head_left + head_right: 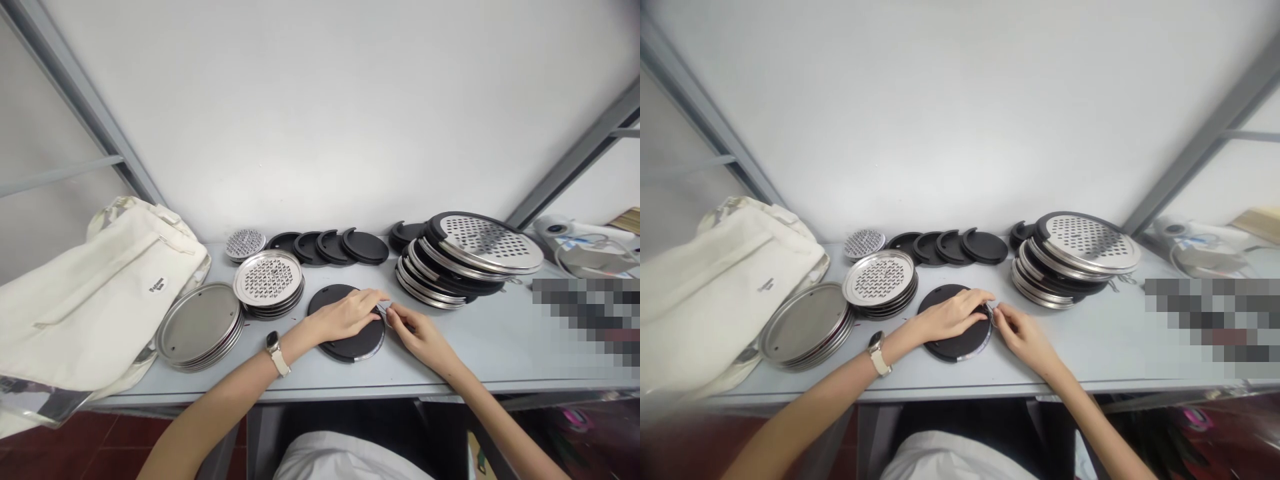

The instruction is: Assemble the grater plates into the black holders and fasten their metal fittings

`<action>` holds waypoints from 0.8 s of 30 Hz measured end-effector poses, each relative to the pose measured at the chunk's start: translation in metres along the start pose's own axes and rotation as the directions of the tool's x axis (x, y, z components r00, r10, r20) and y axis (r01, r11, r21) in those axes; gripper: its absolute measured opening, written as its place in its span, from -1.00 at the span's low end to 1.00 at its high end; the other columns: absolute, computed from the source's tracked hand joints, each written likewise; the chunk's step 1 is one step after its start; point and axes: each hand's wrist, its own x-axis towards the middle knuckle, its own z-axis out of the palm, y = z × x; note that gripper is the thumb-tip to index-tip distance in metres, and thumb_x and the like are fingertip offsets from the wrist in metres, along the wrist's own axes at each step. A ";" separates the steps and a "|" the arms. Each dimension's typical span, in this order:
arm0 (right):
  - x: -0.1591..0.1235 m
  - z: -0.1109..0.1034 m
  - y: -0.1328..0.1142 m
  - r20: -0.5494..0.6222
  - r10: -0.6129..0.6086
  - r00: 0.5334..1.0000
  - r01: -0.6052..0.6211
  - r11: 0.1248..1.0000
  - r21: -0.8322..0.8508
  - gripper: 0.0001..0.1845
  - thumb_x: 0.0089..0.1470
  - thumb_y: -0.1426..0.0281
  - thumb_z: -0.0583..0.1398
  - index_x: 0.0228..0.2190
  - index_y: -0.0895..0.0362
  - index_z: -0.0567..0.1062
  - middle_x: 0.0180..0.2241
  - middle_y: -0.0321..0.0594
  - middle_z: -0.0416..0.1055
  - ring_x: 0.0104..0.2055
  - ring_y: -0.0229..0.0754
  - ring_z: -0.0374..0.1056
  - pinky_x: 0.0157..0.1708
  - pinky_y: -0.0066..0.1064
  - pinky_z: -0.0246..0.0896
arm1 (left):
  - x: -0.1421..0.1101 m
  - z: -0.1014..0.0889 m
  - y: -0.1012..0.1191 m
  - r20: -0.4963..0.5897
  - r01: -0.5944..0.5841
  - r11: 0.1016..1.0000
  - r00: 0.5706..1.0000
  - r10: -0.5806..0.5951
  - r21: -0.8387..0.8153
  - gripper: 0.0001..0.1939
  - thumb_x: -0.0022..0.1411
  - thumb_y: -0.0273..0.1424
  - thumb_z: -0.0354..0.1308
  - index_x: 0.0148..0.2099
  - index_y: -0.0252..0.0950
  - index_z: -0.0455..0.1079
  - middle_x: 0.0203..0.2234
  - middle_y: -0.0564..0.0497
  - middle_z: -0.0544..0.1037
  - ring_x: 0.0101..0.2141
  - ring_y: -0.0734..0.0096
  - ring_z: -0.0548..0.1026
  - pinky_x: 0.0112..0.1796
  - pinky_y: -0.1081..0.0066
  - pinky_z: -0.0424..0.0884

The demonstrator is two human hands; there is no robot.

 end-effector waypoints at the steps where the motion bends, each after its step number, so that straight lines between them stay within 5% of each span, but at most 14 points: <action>1: 0.000 0.000 0.000 -0.001 0.002 1.000 -0.002 1.000 0.003 -0.65 0.25 0.21 -0.07 -0.52 0.10 0.18 -0.56 -0.38 0.07 -0.50 -0.28 0.06 -0.47 -0.45 -0.02 | 0.000 0.000 0.000 0.001 -0.006 1.000 1.000 0.006 0.005 -0.66 0.34 -0.46 -0.05 0.14 -0.27 0.06 -0.02 -0.13 0.35 0.01 0.23 0.34 0.00 0.24 0.32; 24: -0.001 0.000 -0.002 -0.031 -0.010 0.999 0.009 1.000 -0.020 -0.63 0.25 0.21 -0.07 -0.54 0.10 0.18 -0.58 -0.38 0.08 -0.51 -0.29 0.05 -0.49 -0.47 -0.01 | 0.001 -0.003 0.002 0.005 -0.034 0.999 0.999 0.034 -0.020 -0.66 0.34 -0.48 -0.08 0.14 -0.27 0.05 -0.04 -0.14 0.33 0.02 0.24 0.34 0.02 0.24 0.33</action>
